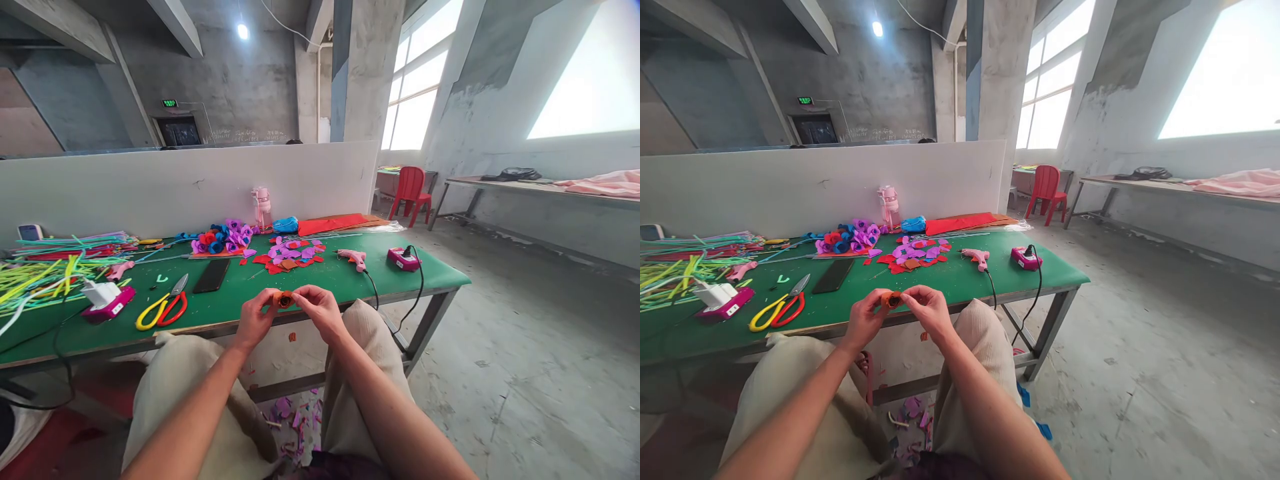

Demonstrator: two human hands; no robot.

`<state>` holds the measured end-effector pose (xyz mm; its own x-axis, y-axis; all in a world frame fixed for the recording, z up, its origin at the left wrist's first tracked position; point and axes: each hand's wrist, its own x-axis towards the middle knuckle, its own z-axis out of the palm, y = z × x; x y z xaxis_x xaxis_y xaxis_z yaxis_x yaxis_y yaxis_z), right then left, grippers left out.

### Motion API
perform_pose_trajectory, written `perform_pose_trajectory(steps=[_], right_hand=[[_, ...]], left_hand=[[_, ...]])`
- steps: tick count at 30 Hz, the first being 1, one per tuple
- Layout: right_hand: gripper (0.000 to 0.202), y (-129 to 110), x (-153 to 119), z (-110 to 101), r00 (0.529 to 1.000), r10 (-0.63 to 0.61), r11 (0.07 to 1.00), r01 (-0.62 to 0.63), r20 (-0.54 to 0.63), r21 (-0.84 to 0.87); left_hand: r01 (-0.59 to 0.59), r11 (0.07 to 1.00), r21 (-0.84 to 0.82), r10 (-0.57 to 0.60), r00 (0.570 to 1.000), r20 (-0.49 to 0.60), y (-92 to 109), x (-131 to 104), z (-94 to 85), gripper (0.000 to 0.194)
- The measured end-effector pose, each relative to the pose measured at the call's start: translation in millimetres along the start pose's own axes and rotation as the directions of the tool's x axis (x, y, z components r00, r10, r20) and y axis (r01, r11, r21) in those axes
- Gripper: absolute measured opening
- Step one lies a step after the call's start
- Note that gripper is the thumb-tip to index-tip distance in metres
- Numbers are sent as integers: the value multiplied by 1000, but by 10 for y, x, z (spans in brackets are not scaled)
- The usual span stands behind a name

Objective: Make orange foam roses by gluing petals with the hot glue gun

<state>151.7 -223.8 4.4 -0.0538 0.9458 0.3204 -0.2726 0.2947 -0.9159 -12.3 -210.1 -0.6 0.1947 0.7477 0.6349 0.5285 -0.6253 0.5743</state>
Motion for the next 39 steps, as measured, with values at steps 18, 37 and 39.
perform_pose_trajectory(steps=[18,37,39], right_hand=[[31,-33,-1,-31,997,45,997,-48,70,52],[26,-1,-20,56,999,-48,998,49,21,-49],[22,18,-25,58,996,-89,991,90,18,-98]], left_hand=[[-20,1000,15,21,1000,-9,35,-10,-8,16],[123,992,30,-120,988,-102,-38,-28,8,12],[145,989,19,-142,983,-119,-2,-25,5,14]])
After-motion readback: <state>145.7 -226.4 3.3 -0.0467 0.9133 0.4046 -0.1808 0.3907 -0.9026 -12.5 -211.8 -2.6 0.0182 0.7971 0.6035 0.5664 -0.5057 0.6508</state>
